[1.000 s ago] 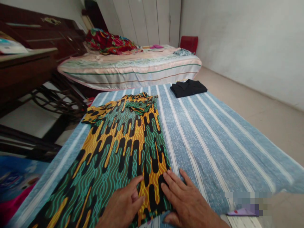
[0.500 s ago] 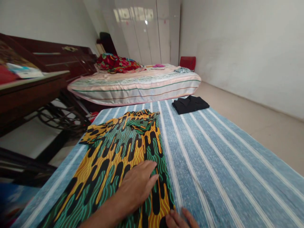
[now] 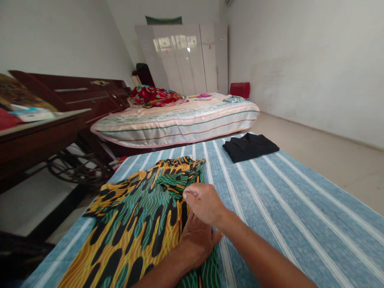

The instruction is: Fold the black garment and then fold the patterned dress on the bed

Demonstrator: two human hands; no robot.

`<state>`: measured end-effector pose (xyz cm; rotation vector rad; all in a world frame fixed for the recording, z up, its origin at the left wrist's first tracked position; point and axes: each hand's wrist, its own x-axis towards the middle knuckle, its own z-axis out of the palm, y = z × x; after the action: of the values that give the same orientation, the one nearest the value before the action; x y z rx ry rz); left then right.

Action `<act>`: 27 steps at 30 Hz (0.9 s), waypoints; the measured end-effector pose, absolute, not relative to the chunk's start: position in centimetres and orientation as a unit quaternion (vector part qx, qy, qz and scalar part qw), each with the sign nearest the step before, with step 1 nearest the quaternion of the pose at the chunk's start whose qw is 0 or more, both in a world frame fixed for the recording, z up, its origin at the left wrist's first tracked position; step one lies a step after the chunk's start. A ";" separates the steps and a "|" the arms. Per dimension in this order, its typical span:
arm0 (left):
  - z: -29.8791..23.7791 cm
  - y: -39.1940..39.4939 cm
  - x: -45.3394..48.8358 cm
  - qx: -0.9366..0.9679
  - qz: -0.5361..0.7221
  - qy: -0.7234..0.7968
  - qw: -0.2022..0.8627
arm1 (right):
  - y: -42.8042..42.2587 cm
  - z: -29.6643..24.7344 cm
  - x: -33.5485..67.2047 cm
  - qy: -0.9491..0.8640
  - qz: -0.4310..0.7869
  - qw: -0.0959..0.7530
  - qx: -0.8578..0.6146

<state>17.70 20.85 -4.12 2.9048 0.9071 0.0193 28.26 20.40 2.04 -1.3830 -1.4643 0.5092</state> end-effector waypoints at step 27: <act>0.6 39.6 27.7 0.867 0.076 0.486 0.080 | 28.5 -5.1 28.2 -0.739 -0.014 0.293 -0.607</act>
<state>27.71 39.62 0.61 2.5937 1.4530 0.2279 28.23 28.50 -5.11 -1.6156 -1.9679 -0.0362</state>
